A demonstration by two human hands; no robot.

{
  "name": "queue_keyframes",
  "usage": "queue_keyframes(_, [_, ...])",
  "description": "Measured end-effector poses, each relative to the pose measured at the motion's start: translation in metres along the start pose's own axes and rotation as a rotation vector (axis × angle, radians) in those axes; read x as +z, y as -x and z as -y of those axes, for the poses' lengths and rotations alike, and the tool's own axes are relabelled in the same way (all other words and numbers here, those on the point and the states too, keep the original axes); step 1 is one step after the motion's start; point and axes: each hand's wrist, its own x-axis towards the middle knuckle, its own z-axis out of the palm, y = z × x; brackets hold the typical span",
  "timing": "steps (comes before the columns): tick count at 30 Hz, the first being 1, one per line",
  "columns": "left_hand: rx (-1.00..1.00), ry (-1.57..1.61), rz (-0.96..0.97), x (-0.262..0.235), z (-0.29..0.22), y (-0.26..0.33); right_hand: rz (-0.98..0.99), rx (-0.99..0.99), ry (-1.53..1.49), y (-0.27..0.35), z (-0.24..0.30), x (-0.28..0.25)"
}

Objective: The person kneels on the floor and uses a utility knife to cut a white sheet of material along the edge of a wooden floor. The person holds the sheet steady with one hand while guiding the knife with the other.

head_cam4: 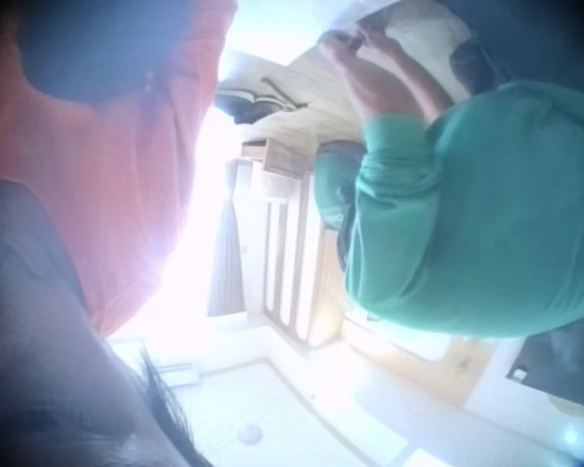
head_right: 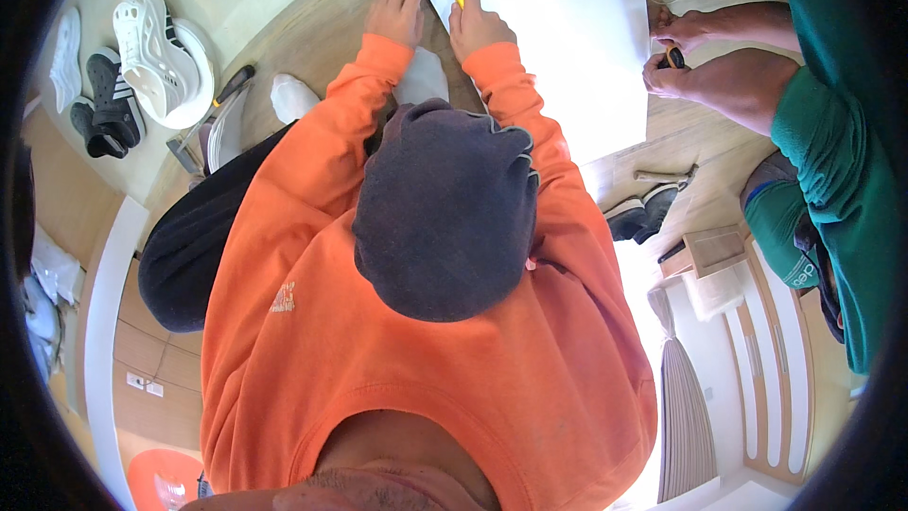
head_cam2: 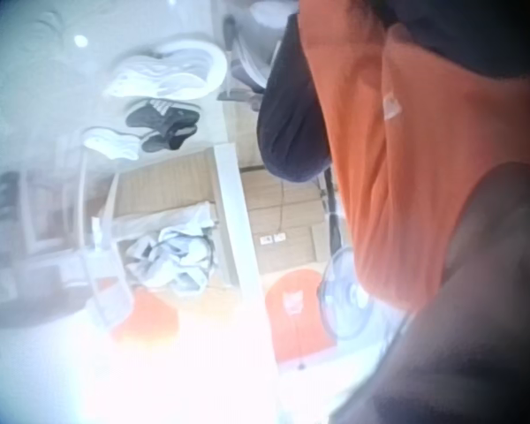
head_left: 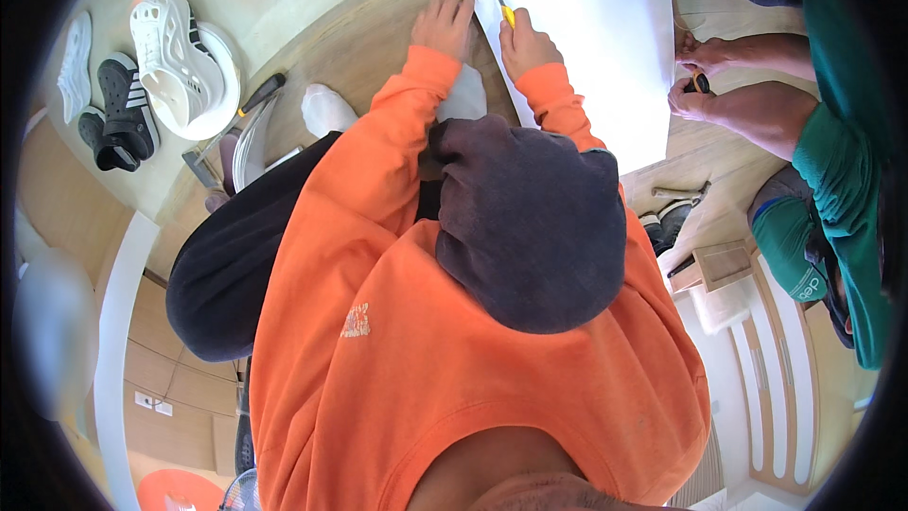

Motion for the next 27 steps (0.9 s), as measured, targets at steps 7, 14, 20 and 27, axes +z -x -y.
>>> queue_keyframes(7, [0.227,-0.01,0.007,0.004,0.018,-0.01,0.008,-0.037,0.013,0.001,0.01,0.0])
queue_keyframes(14, [0.128,0.135,-0.027,0.016,0.02,-0.004,0.027,-0.071,0.017,0.0,0.011,0.002])
queue_keyframes(20, [-0.033,0.226,-0.064,0.018,0.014,-0.002,0.016,-0.101,0.102,-0.001,0.017,-0.002])
queue_keyframes(27, [-0.054,0.204,-0.056,0.014,0.014,0.002,0.043,-0.112,0.196,-0.003,0.025,0.001])
